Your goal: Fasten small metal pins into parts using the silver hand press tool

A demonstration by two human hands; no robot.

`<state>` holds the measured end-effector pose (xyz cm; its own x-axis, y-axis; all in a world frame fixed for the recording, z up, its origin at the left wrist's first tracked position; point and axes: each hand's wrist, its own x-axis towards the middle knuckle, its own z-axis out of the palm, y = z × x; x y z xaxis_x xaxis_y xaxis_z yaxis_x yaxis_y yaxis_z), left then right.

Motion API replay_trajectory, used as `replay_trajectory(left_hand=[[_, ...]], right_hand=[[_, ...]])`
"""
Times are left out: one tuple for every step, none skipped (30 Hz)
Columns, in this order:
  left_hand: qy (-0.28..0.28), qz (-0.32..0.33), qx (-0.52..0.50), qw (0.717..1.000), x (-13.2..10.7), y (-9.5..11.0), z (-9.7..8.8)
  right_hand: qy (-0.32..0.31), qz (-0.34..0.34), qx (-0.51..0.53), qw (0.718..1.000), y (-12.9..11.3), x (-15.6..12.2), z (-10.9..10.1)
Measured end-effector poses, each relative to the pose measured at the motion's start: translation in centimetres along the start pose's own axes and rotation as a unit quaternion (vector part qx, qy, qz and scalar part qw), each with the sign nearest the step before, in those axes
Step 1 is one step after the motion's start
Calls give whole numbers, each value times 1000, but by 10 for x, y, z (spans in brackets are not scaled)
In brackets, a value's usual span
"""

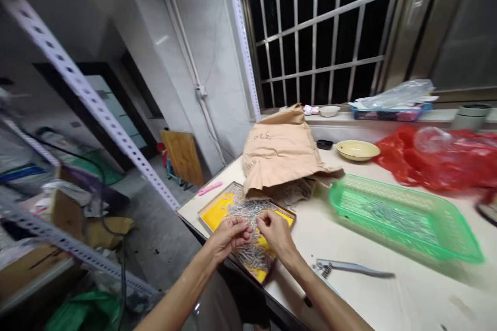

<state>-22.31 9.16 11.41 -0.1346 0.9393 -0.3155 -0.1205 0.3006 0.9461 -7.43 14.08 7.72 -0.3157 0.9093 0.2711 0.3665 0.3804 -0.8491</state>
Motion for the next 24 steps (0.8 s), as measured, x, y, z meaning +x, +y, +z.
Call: replay_trajectory(left_hand=[[40, 18, 20, 999, 3, -1, -5], [78, 37, 39, 995, 5, -1, -10], [108, 53, 53, 991, 5, 0, -16], [126, 63, 61, 988, 4, 1, -20], [133, 69, 64, 987, 1, 3, -23], [131, 73, 68, 986, -1, 4, -22], [125, 79, 74, 986, -4, 5, -19], [111, 89, 87, 986, -7, 4, -12], [87, 92, 98, 987, -10, 2, -2], [54, 86, 109, 989, -13, -1, 10], [16, 73, 119, 990, -16, -5, 22], [-22, 53, 128, 990, -19, -10, 36], [-56, 32, 137, 988, -21, -16, 49], [-85, 15, 149, 985, -23, -22, 62], [-107, 4, 163, 981, -23, -28, 73], [-123, -4, 181, 976, -22, -33, 83], [-135, -9, 203, 970, -19, -37, 91], [-145, -13, 228, 963, -16, -41, 98], [-155, -18, 255, 954, -13, -44, 103], [-163, -25, 283, 945, -10, -46, 107], [-170, -33, 310, 935, -7, -47, 110], [-175, -40, 336, 924, -4, -47, 112], [-179, -46, 360, 914, -2, -48, 114], [-181, -53, 381, 905, 0, -48, 115]], right_hand=[[-13, -17, -54, 998, 4, 0, 2], [-29, -35, -97, 994, 5, 1, 3], [-46, -51, -129, 989, 4, 1, 2], [-59, -62, -149, 985, 0, 1, 0], [-67, -65, -156, 983, -5, 1, -4], [-69, -65, -160, 983, -11, 0, -11], [-69, -66, -166, 982, -15, -2, -19], [-69, -74, -169, 980, -19, -5, -30], [-63, -102, -169, 978, -20, -11, -43], [-55, -117, -167, 978, -20, -19, -56], [-48, -121, -167, 977, -19, -30, -70], [-42, -114, -170, 978, -15, -44, -83], [-41, -92, -177, 979, -11, -61, -96], [-41, -62, -190, 979, -6, -79, -107], [-45, -28, -206, 977, 1, -97, -116], [-50, 5, -224, 973, 7, -113, -123], [-53, 31, -242, 968, 14, -129, -128], [-58, 52, -258, 963, 19, -141, -132], [-64, 68, -271, 958, 24, -150, -134], [-71, 81, -282, 953, 27, -157, -135], [-80, 93, -291, 949, 29, -161, -136], [-90, 106, -299, 944, 30, -163, -137], [-98, 118, -307, 939, 32, -162, -137], [-103, 127, -313, 936, 33, -161, -137]])
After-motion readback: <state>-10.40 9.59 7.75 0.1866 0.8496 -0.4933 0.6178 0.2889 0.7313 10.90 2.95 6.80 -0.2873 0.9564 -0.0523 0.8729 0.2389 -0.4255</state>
